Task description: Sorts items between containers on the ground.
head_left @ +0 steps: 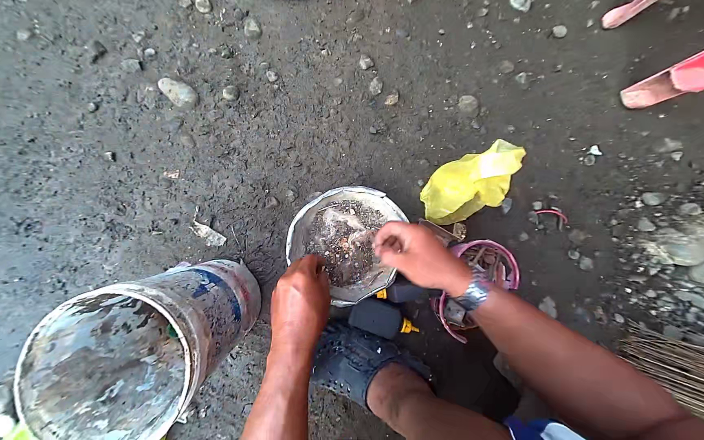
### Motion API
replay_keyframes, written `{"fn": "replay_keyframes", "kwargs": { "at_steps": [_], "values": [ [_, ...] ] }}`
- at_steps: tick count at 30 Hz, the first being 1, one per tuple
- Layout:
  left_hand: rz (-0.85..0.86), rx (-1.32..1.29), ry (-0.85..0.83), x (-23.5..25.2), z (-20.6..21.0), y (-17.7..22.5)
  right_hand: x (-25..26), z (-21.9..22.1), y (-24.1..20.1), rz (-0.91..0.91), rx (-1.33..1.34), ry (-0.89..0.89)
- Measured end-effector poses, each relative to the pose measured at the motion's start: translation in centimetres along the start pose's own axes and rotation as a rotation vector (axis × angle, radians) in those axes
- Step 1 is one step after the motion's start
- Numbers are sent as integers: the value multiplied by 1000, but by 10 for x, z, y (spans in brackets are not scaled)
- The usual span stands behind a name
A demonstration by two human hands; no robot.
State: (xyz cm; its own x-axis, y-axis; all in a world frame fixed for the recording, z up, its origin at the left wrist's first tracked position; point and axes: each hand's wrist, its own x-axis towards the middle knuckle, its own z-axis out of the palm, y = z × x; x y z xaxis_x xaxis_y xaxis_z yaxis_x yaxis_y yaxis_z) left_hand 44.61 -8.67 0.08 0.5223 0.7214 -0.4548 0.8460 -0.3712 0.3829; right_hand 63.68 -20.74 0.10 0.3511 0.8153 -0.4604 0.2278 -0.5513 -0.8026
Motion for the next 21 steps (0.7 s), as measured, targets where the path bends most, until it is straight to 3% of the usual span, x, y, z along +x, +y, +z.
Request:
{"fn": "replay_keyframes", "kwargs": {
  "at_steps": [4, 8, 14, 21],
  "values": [
    [-25, -21, -36, 8, 3, 3, -14, -33, 15, 31, 546, 48],
    [6, 80, -93, 13, 19, 13, -22, -62, 19, -5, 773, 43],
    [-15, 219, -154, 22, 42, 28, -29, -101, 0, -123, 888, -88],
    [31, -27, -57, 23, 37, 12, -26, -100, -8, -42, 775, -69]
  ]
}}
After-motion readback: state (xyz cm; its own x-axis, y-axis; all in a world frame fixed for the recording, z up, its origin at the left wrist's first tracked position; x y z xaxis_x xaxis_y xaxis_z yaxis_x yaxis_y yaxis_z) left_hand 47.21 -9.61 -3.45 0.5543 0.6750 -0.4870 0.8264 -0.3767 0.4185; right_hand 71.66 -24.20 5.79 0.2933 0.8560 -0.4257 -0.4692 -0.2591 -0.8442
